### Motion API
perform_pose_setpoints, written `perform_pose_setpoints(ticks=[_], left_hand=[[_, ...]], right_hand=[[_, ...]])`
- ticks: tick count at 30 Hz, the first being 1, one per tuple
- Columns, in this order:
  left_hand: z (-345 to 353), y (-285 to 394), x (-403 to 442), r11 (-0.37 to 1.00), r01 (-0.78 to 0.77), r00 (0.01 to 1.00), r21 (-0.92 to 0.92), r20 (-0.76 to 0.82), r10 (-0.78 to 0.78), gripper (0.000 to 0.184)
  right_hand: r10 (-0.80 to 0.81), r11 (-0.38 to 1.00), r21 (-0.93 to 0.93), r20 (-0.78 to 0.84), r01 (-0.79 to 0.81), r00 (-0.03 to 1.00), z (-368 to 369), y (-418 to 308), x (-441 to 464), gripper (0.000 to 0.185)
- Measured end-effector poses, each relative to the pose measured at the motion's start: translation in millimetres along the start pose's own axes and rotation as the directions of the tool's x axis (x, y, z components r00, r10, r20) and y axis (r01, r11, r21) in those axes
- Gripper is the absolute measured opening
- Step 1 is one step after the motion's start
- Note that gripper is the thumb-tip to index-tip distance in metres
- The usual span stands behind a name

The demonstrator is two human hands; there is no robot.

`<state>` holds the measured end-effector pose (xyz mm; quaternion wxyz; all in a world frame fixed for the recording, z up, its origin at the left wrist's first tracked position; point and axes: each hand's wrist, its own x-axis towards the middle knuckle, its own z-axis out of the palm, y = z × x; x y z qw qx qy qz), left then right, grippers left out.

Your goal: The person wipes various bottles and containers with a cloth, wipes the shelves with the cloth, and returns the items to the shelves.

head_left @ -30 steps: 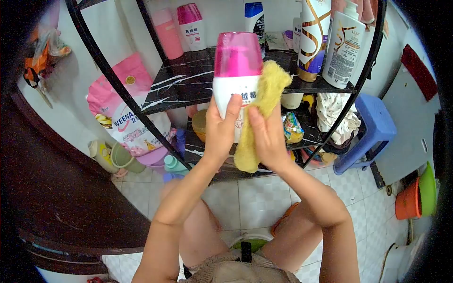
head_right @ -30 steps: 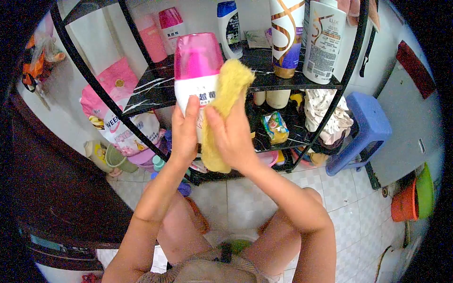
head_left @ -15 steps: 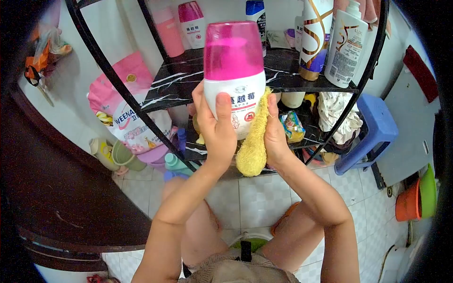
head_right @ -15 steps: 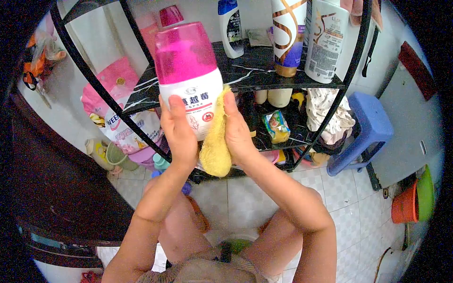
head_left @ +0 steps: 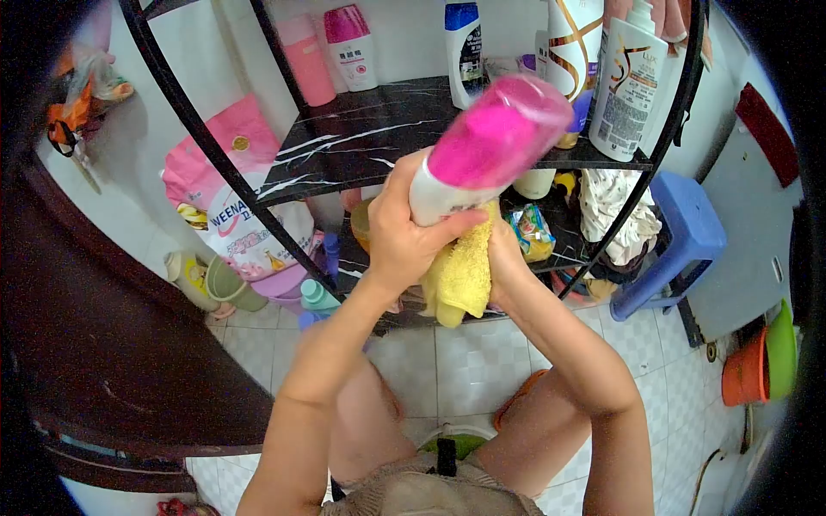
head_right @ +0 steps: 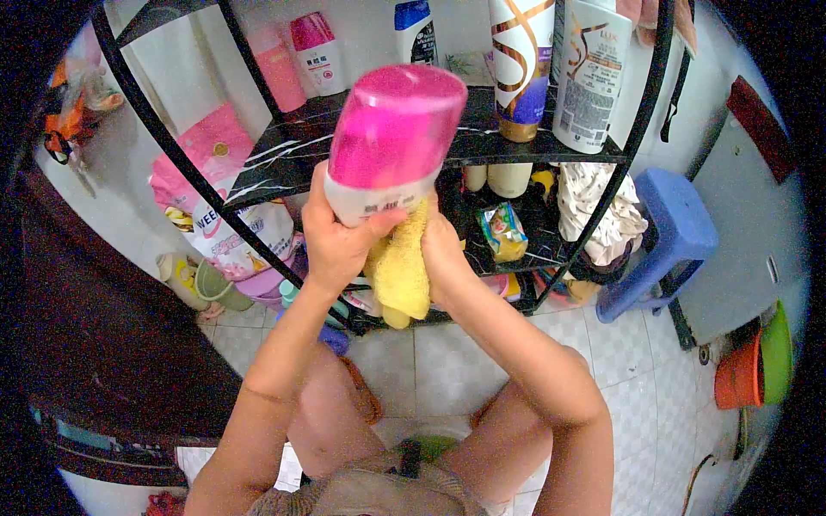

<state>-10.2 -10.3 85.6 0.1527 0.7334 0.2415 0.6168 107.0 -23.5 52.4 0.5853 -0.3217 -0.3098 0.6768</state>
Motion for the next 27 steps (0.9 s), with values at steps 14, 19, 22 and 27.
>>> perform_pose_setpoints(ticks=[14,19,22,27], left_hand=[[-58.9,-88.3,103.4,0.884,0.429,0.902,-0.189,0.042,-0.429,0.046],[-58.8,-115.2,153.2,0.824,0.49,0.802,0.283,0.224,-0.554,0.053],[-46.2,-158.4,181.4,0.814,0.475,0.813,0.333,0.188,-0.551,0.055],[-22.5,-201.7,207.1,0.756,0.414,0.846,0.507,0.092,-0.525,0.055]], right_hand=[[0.05,0.971,-0.239,0.135,-0.016,0.99,3.9,-23.9,-16.0,0.068],[0.039,0.967,-0.256,0.158,0.003,0.987,5.9,-20.5,-15.5,0.069],[0.03,0.966,-0.257,0.155,0.011,0.987,10.0,-18.8,-15.8,0.067],[0.05,0.965,-0.262,0.168,-0.004,0.985,8.1,-16.7,-14.2,0.066]])
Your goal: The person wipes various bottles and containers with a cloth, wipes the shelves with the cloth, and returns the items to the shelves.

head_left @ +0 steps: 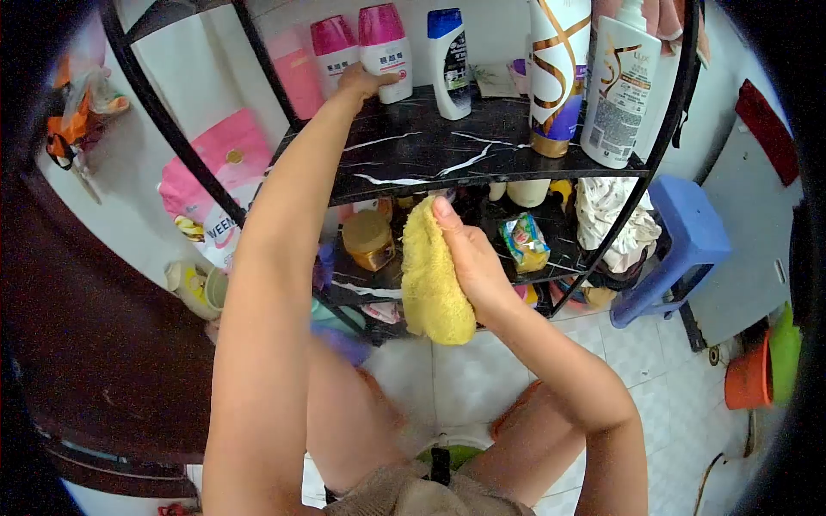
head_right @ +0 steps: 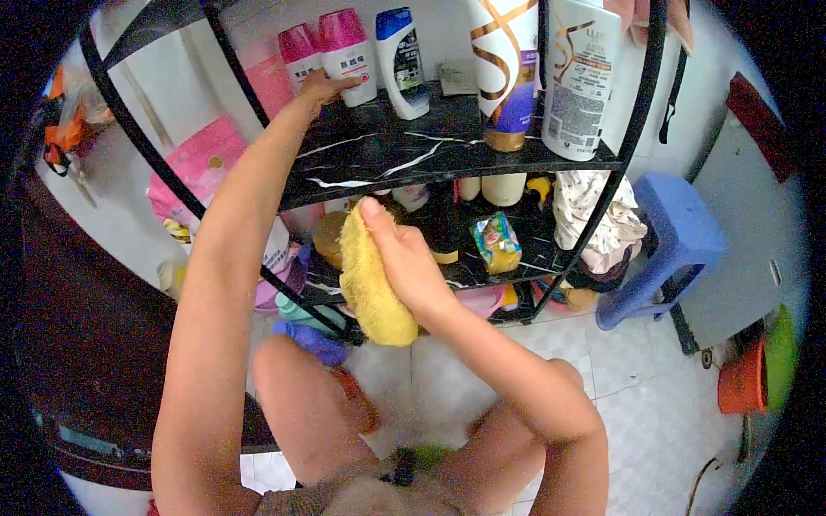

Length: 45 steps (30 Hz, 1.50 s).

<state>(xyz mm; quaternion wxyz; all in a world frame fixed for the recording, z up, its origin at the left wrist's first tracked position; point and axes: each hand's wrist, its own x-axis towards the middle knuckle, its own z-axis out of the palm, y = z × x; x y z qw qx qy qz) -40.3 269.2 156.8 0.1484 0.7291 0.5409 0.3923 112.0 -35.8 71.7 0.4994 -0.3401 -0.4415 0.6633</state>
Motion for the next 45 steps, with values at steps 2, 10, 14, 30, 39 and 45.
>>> perform_pose_setpoints(ticks=[2,10,14,30,39,45], left_hand=[[10.6,-11.0,10.5,0.995,0.034,0.998,-0.089,-0.054,-0.039,0.054],[15.7,-18.8,2.3,0.857,-0.008,0.979,0.515,-0.17,0.112,0.063],[16.6,-13.4,-1.8,0.905,0.076,0.964,0.419,-0.264,0.041,0.059],[26.2,-8.2,-10.2,0.899,-0.309,0.941,0.311,-0.04,0.337,0.037],[10.3,37.8,-18.5,0.808,-0.174,0.982,-0.563,-0.039,0.184,0.059],[17.1,90.9,-72.9,0.885,-0.146,0.949,-0.442,0.188,0.251,0.056]], right_hand=[[-0.008,1.0,-0.027,0.003,0.008,1.0,-2.9,-0.8,0.6,0.064],[0.033,0.998,-0.043,-0.053,-0.036,0.998,-10.6,3.4,11.8,0.063],[0.017,0.998,-0.052,-0.034,-0.019,0.999,-9.4,6.6,11.7,0.063],[-0.005,0.999,-0.032,-0.049,0.004,0.999,-5.5,10.8,10.6,0.058],[-0.002,1.0,-0.015,-0.004,0.002,1.0,-8.4,3.1,6.4,0.06],[-0.073,0.996,-0.057,-0.008,0.072,0.997,-11.7,-1.7,4.3,0.061]])
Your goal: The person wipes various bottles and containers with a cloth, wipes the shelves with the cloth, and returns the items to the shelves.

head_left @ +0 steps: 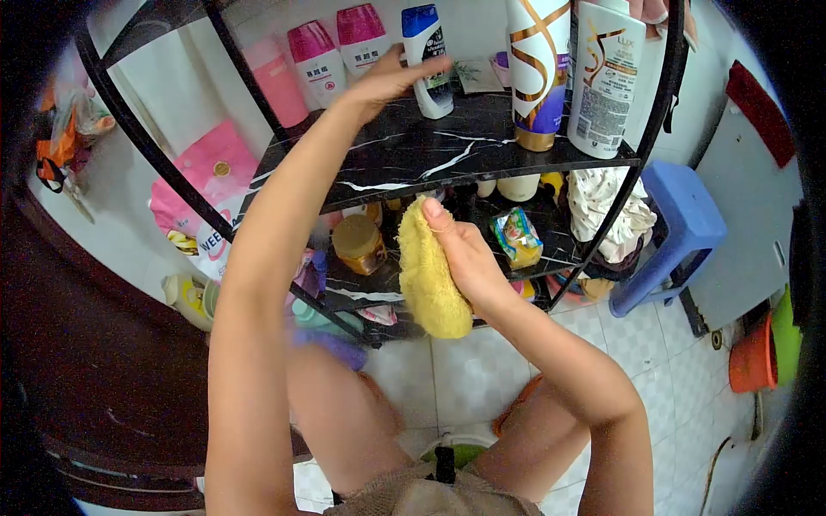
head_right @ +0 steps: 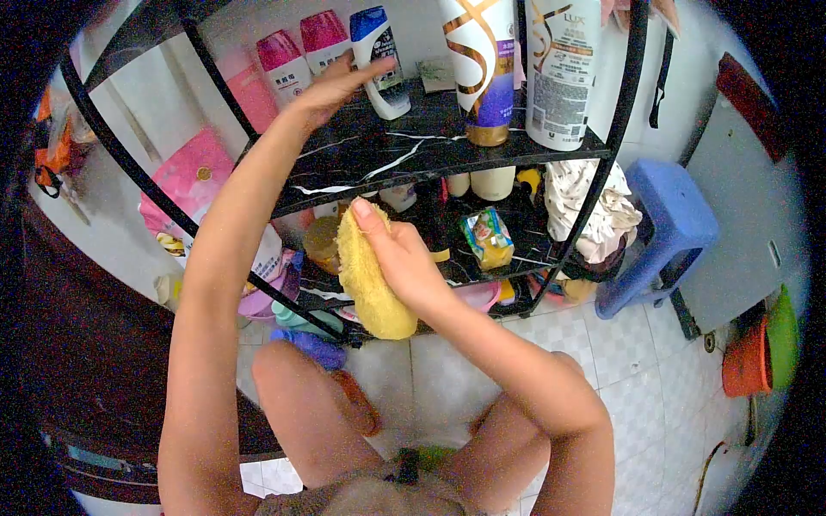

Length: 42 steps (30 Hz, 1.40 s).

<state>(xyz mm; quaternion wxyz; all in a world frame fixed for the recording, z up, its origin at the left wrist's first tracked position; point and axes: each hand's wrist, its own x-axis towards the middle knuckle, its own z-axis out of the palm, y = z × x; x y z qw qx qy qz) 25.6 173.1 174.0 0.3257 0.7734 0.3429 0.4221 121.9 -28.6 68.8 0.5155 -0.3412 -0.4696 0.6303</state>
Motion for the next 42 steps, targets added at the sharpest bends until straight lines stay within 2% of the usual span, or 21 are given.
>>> perform_pose_setpoints(ticks=[1,3,5,7,8,11,13,16,19,21,23,25,27,29,31,32,33,35,37,41,42], left_hand=[[5.2,7.6,-5.8,0.997,-0.038,0.995,0.062,0.099,0.032,0.054],[5.5,-7.4,2.4,0.996,-0.019,0.999,0.088,0.049,0.014,0.046],[8.3,2.7,-16.4,0.998,-0.009,1.0,-0.064,0.001,0.009,0.04],[7.7,12.2,-42.0,0.998,0.013,0.998,-0.064,-0.054,-0.017,0.036],[4.8,12.8,-53.0,0.981,-0.033,0.999,-0.191,-0.039,0.026,0.035],[6.3,23.9,-104.2,0.934,-0.106,0.994,-0.342,-0.07,0.087,0.033],[15.6,35.6,-140.2,0.886,-0.03,0.998,-0.462,-0.055,0.005,0.038],[38.3,37.4,-174.8,0.934,-0.151,0.976,-0.325,-0.198,0.089,0.044],[59.5,10.4,-187.8,0.907,-0.182,0.976,-0.379,-0.181,0.121,0.053],[64.3,10.5,-198.3,0.843,-0.079,0.996,-0.532,-0.067,0.051,0.058],[74.4,2.1,-203.1,0.871,-0.117,0.989,-0.478,-0.136,0.058,0.056],[79.3,4.7,-212.0,0.97,-0.134,0.985,-0.203,-0.131,0.109,0.055],[88.7,12.2,-218.4,0.958,-0.185,0.981,-0.219,-0.101,0.167,0.055],[89.4,10.8,-217.2,0.94,-0.21,0.976,-0.27,-0.111,0.186,0.056],[83.2,10.1,-216.6,0.966,-0.202,0.974,-0.161,-0.138,0.181,0.057],[81.1,5.6,-215.9,0.97,-0.174,0.979,-0.172,-0.135,0.151,0.06],[79.3,2.4,-213.4,0.97,-0.174,0.979,-0.172,-0.135,0.152,0.06],[76.1,-2.1,-207.9,0.89,-0.143,0.986,-0.433,-0.139,0.091,0.063],[74.3,-5.3,-206.7,0.886,-0.138,0.985,-0.443,-0.153,0.077,0.065],[77.7,-6.6,-204.6,0.935,-0.21,0.965,-0.287,-0.214,0.151,0.057],[78.0,-3.2,-204.2,0.944,-0.26,0.95,-0.205,-0.231,0.212,0.054]], right_hand=[[-0.013,0.999,-0.03,0.013,0.013,1.0,-0.1,-0.1,0.0,0.061],[-0.028,1.0,-0.002,0.011,0.028,1.0,0.9,1.7,0.8,0.06],[-0.045,0.999,0.025,0.005,0.045,0.999,-0.8,5.5,2.2,0.059],[-0.266,0.964,-0.044,-0.128,0.262,0.956,-1.4,12.6,4.3,0.055],[-0.355,0.935,-0.079,-0.158,0.346,0.921,-2.8,16.7,3.4,0.051],[-0.802,0.576,-0.403,-0.111,0.711,0.587,-4.9,7.2,-8.4,0.044],[-0.889,0.407,-0.541,-0.05,0.736,0.455,-10.7,0.3,-10.3,0.046],[-0.879,0.417,-0.498,-0.01,0.76,0.476,-1.5,1.4,-10.0,0.054],[-0.833,0.064,-0.809,0.28,0.584,0.478,-4.7,7.5,-8.4,0.06],[-0.792,0.1,-0.839,0.258,0.535,0.553,-4.2,8.6,-8.5,0.058],[-0.815,0.156,-0.813,0.214,0.56,0.538,-4.5,3.9,-3.4,0.057],[-0.857,0.22,-0.762,0.147,0.609,0.493,-7.3,-7.1,3.0,0.052],[-0.818,0.405,-0.709,0.0,0.577,0.575,-9.8,-15.5,1.1,0.051],[-0.829,0.386,-0.721,0.002,0.575,0.559,-10.4,-14.1,1.1,0.05],[-0.785,0.389,-0.708,0.079,0.589,0.614,-6.7,-8.8,-4.6,0.05],[-0.832,0.444,-0.605,-0.004,0.661,0.555,0.4,3.6,-1.0,0.047],[-0.823,0.294,-0.721,0.143,0.627,0.55,-3.9,7.9,-2.8,0.049],[-0.829,0.224,-0.734,0.203,0.642,0.521,-0.2,26.4,-4.1,0.051],[-0.797,0.198,-0.745,0.256,0.637,0.547,-2.1,36.1,-3.0,0.053],[-0.806,0.169,-0.75,0.268,0.639,0.528,-7.1,29.2,0.8,0.054],[-0.834,0.243,-0.714,0.193,0.657,0.517,-7.2,27.2,2.4,0.054]])
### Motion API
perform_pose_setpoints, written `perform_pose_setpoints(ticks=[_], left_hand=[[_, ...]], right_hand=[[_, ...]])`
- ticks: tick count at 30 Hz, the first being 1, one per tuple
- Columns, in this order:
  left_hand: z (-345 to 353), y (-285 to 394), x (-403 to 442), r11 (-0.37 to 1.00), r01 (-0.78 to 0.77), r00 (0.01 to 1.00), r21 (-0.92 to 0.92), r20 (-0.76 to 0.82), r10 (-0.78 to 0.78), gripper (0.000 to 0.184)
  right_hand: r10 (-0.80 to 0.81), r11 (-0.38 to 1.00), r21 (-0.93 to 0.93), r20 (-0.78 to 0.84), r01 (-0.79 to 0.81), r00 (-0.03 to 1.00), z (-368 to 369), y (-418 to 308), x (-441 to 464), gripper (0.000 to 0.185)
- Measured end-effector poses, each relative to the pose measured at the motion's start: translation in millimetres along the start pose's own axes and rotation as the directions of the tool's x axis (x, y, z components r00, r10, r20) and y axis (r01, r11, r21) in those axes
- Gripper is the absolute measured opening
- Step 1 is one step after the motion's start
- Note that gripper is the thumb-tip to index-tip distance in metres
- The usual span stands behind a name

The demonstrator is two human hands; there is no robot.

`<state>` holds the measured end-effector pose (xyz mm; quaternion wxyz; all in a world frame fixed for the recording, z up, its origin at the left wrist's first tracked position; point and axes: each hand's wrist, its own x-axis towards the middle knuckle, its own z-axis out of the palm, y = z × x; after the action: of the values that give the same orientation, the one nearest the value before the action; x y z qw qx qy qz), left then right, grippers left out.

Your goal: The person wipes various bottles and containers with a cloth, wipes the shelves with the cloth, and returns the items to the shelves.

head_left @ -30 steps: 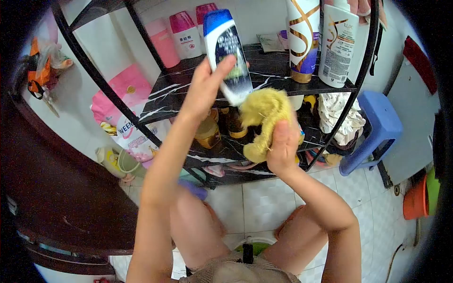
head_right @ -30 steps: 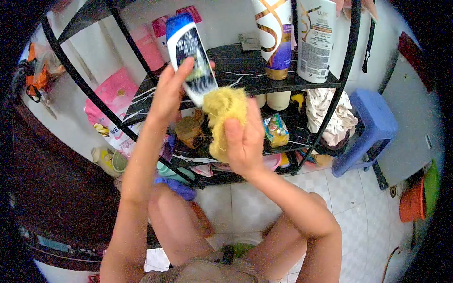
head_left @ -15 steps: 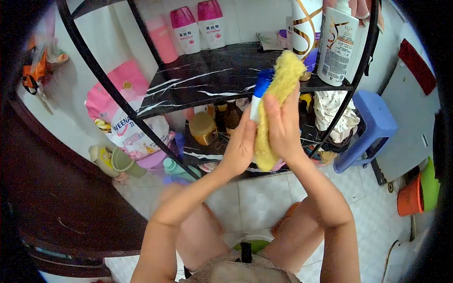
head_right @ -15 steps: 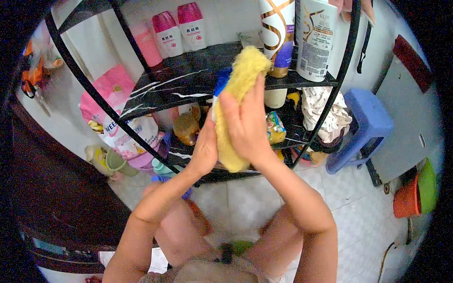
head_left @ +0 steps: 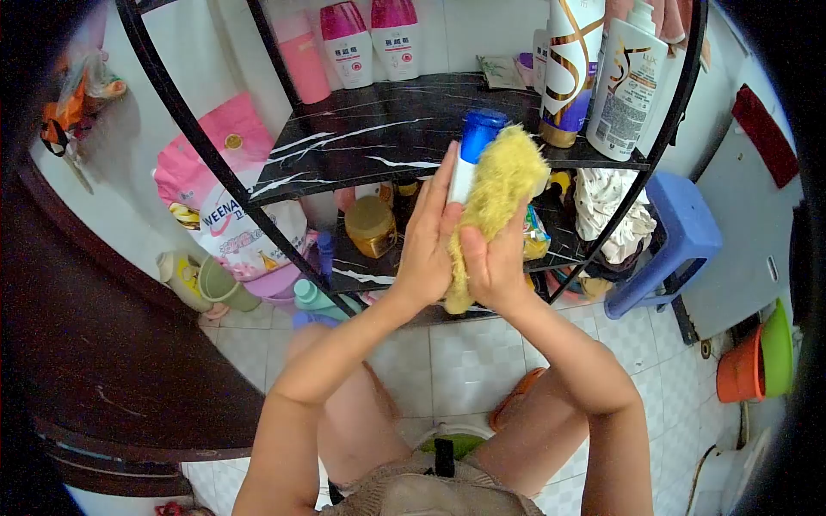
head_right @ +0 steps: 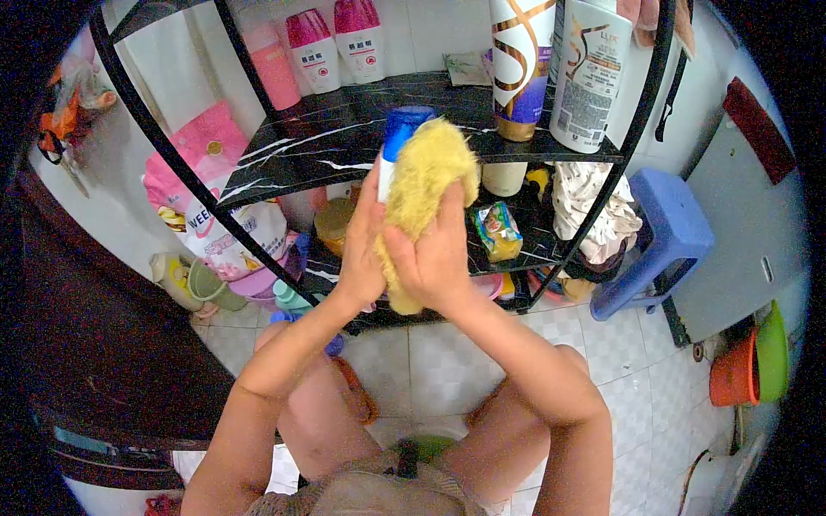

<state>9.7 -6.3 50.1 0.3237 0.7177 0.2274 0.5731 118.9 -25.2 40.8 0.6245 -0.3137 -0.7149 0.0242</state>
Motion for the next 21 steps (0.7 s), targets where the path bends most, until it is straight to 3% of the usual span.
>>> perform_pose_setpoints(ticks=[1,2,3,4,5,6,7,8,10,19,21], left_hand=[[-0.1,3.6,-0.4,1.0,0.0,1.0,-0.001,0.0,0.0,0.054],[-0.1,7.5,-2.0,0.991,-0.055,0.998,0.125,0.022,0.053,0.052],[-0.2,9.2,-3.1,0.963,-0.111,0.994,0.247,0.049,0.102,0.053],[1.7,5.2,-1.8,0.934,-0.208,0.978,0.29,0.031,0.208,0.057],[1.2,7.2,-3.4,0.935,-0.207,0.978,0.289,0.029,0.207,0.057],[0.3,12.3,-5.7,0.934,-0.135,0.99,0.332,0.068,0.119,0.055],[-0.6,15.0,-7.1,0.924,-0.066,0.994,0.377,0.103,0.029,0.055],[0.0,9.1,-6.7,0.9,-0.198,0.98,0.389,0.073,0.184,0.06],[-0.9,9.7,-8.1,0.897,-0.192,0.981,0.397,0.081,0.174,0.061],[9.2,7.0,-10.7,0.962,-0.077,0.997,0.263,0.01,0.077,0.049],[11.5,3.1,-8.9,0.991,-0.071,0.996,0.109,-0.052,0.077,0.044]], right_hand=[[0.045,0.996,0.073,-0.068,-0.04,0.997,-0.4,0.4,2.8,0.055],[-0.009,0.999,-0.05,-0.06,0.006,0.998,-6.6,2.4,5.4,0.056],[-0.009,0.999,-0.051,-0.058,0.006,0.998,-7.7,1.2,8.6,0.056],[0.03,0.999,0.046,-0.147,-0.023,0.989,-8.8,-0.1,11.7,0.057],[0.076,0.988,0.145,-0.231,-0.043,0.97,-9.2,0.0,14.8,0.058],[0.013,1.0,-0.012,-0.247,-0.017,0.969,-14.0,3.9,19.0,0.055],[0.013,1.0,-0.01,-0.243,-0.016,0.97,-17.2,4.2,22.4,0.055],[0.039,0.998,-0.032,-0.252,-0.049,0.967,-20.8,1.9,26.5,0.05],[0.017,0.991,-0.128,-0.222,-0.046,0.975,-26.4,-0.5,30.8,0.038],[0.042,0.999,-0.004,-0.226,-0.044,0.973,-12.4,4.8,18.1,0.042],[-0.017,0.992,-0.122,-0.137,0.0,0.99,-11.1,4.3,11.9,0.04]])
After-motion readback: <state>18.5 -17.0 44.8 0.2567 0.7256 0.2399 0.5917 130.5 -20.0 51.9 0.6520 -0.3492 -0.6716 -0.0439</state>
